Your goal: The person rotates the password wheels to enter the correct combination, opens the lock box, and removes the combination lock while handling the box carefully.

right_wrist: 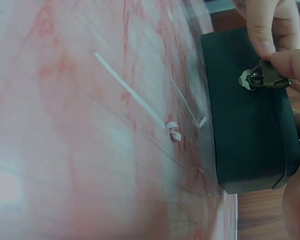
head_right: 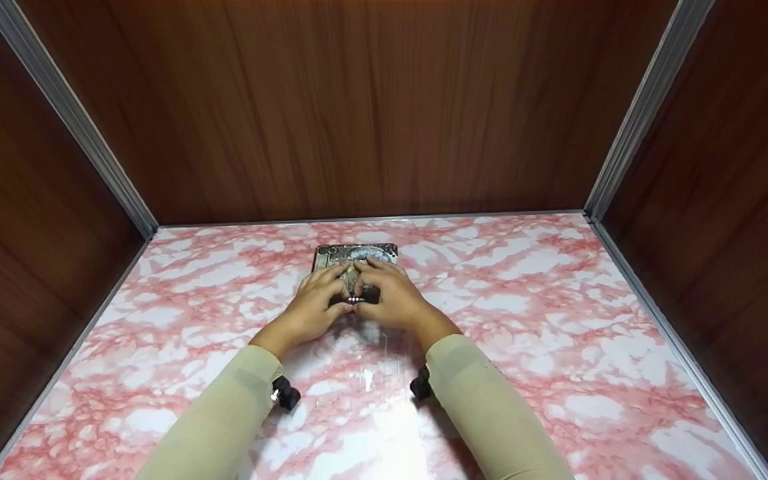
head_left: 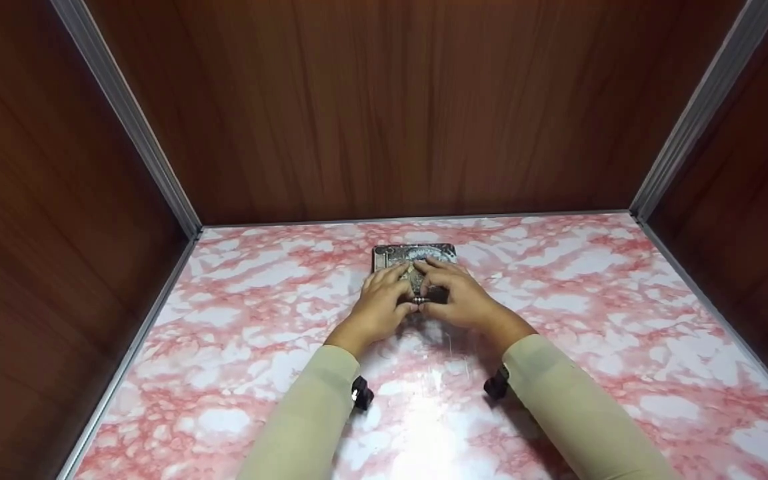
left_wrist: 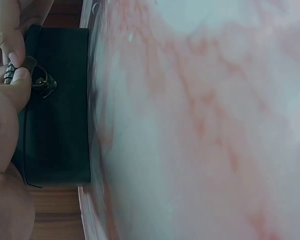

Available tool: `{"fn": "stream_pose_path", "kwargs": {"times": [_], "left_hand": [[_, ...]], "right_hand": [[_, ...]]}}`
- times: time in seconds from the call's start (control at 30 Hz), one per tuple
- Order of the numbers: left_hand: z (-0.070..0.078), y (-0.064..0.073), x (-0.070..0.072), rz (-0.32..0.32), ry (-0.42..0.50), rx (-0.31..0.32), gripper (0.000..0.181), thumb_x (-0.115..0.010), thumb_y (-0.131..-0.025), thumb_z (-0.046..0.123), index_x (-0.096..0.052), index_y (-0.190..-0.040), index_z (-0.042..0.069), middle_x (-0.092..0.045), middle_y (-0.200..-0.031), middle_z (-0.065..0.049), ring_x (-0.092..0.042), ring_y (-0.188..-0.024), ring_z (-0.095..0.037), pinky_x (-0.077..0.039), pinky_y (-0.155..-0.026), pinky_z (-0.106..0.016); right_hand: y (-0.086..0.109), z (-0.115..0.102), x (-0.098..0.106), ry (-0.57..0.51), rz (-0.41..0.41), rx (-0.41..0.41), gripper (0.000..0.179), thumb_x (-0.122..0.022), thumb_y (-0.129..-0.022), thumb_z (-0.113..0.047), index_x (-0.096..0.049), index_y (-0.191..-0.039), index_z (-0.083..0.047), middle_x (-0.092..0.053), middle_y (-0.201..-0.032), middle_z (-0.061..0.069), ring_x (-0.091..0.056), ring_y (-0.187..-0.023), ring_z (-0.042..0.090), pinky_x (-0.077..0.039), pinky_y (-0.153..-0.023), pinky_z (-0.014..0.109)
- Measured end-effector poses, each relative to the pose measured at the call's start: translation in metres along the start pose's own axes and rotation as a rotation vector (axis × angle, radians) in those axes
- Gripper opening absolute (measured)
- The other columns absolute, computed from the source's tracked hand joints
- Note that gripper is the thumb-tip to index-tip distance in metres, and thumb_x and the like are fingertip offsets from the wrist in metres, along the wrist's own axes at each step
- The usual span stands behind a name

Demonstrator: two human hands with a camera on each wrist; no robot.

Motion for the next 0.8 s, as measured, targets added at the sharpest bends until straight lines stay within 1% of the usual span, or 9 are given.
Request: {"fn": "stream_pose_path", "kwargs": {"times": [0.17, 0.37, 0.57, 0.8], "left_hand": [[-0.0003, 0.0002, 0.0001, -0.003, 0.009, 0.011, 0.016, -0.072, -0.110, 0.033, -0.071, -0.110, 0.018, -0.033, -0.188, -0.004, -0.027, -0.176, -0.033, -0.009, -0.147, -0.056], [-0.0005, 0.0011, -0.0004, -0.001, 0.014, 0.010, 0.014, -0.072, -0.110, 0.032, -0.071, -0.111, 0.018, -0.033, -0.188, -0.004, -0.026, -0.176, -0.033, -0.009, -0.147, -0.057], [-0.0001, 0.0006, -0.0008, -0.007, 0.011, 0.013, 0.016, -0.070, -0.111, 0.033, -0.071, -0.111, 0.017, -0.033, -0.188, -0.004, -0.026, -0.176, -0.033, -0.009, -0.147, -0.056], [0.0015, 0.0008, 0.0005, -0.003, 0.001, 0.007, 0.017, -0.071, -0.111, 0.034, -0.071, -0.111, 0.017, -0.034, -0.188, -0.004, -0.027, -0.176, -0.032, -0.010, -0.147, -0.055]], "right_hand": [[-0.0005, 0.0013, -0.0004, 0.005, -0.008, -0.016, 0.017, -0.089, -0.092, -0.023, -0.074, -0.099, -0.016, -0.055, -0.173, 0.014, -0.040, -0.169, 0.048, -0.025, -0.137, 0.077], [-0.0001, 0.0017, -0.0010, 0.012, -0.021, -0.026, 0.019, -0.088, -0.093, -0.027, -0.074, -0.099, -0.016, -0.054, -0.174, 0.012, -0.039, -0.170, 0.046, -0.024, -0.138, 0.076], [0.0002, 0.0022, -0.0007, 0.007, -0.022, -0.047, 0.021, -0.085, -0.090, -0.025, -0.074, -0.104, -0.014, -0.053, -0.175, 0.010, -0.038, -0.171, 0.043, -0.023, -0.140, 0.073], [0.0000, 0.0004, -0.0004, 0.007, -0.019, -0.038, 0.020, -0.087, -0.092, -0.022, -0.073, -0.103, -0.014, -0.054, -0.175, 0.012, -0.039, -0.171, 0.045, -0.024, -0.139, 0.075]]}}
Point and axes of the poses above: each hand's wrist, its own y-axis away from the middle knuckle, its own x-axis out of the back of the hand, z = x × y, the point moved 7 cm from there along -y, towards the middle knuckle
